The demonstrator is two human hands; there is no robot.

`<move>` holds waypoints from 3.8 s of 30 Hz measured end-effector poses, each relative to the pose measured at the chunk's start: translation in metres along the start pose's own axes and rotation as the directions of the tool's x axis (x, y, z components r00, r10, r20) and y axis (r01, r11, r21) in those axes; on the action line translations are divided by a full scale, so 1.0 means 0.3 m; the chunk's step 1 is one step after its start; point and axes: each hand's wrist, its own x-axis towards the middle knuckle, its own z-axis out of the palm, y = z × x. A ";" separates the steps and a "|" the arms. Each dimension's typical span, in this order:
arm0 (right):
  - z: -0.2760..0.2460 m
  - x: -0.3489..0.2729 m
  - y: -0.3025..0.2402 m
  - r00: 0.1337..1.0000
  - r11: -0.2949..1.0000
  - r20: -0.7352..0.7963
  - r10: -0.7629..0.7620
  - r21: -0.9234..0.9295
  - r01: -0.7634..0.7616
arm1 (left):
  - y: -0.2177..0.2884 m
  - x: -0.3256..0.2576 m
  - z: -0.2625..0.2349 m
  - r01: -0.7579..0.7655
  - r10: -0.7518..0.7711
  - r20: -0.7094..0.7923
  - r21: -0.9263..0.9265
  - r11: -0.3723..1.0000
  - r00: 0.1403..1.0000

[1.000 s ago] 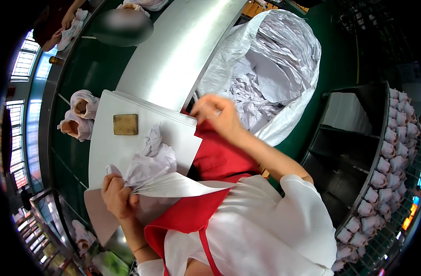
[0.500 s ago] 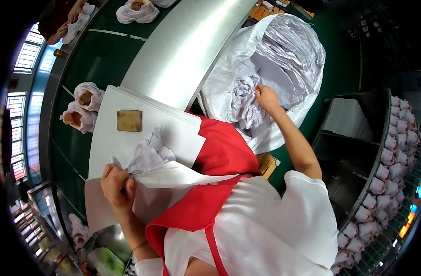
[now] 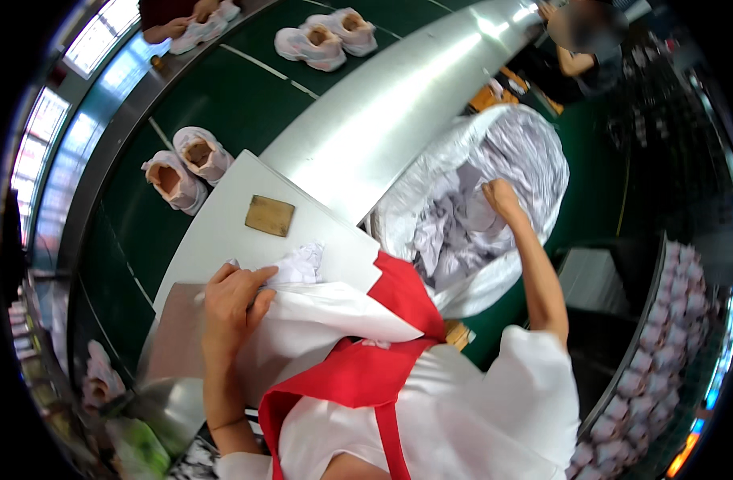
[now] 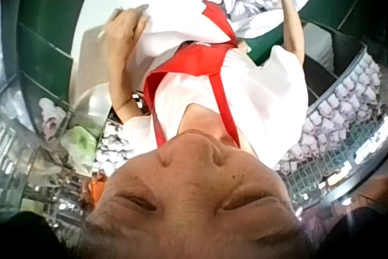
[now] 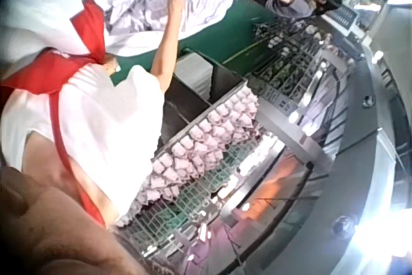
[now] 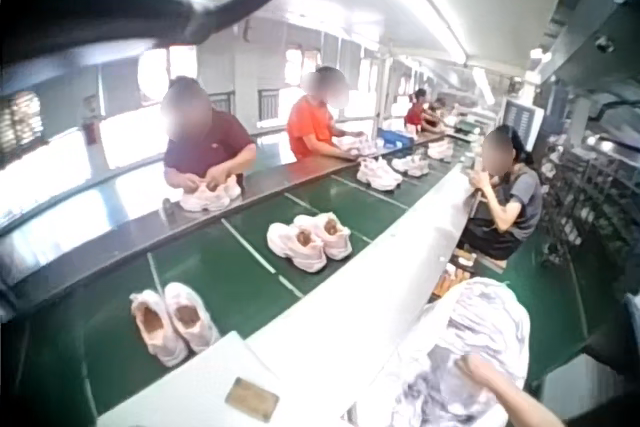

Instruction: The person takes white tissue paper from a large bag, crumples it, and stuffs it into the toe box of white shoes moving along a conveyor belt. The person repeats this process for multiple pairs of shoes.

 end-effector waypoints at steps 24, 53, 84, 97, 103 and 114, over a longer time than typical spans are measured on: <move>-0.849 -0.284 -1.257 0.287 0.013 -0.174 -0.942 0.835 0.549 | 0.061 -0.069 -0.188 0.338 -0.184 -0.502 0.235 0.911 0.845; -0.732 -0.332 -1.429 0.741 -0.146 -0.297 -0.603 0.954 0.263 | 0.042 -0.130 -0.132 0.632 -0.749 -0.223 -0.421 0.651 0.623; -0.747 -0.455 -1.394 0.141 -0.268 -0.738 -0.660 0.407 0.873 | -0.046 -0.164 -0.078 0.181 -0.778 -0.064 -0.957 0.225 0.625; -0.730 -0.434 -1.467 0.349 0.184 -0.660 -0.665 0.309 0.933 | -0.054 -0.163 -0.205 0.398 -0.818 -0.445 -0.720 0.568 0.364; -0.663 -0.446 -1.527 0.510 0.146 -0.395 -0.764 0.664 0.733 | -0.115 -0.172 -0.154 0.238 -0.884 -0.332 -0.877 0.418 0.329; -0.671 -0.359 -1.561 0.405 -0.003 -0.478 -0.779 0.649 0.760 | -0.286 -0.089 -0.202 -0.295 -0.836 -0.441 -0.888 0.354 0.325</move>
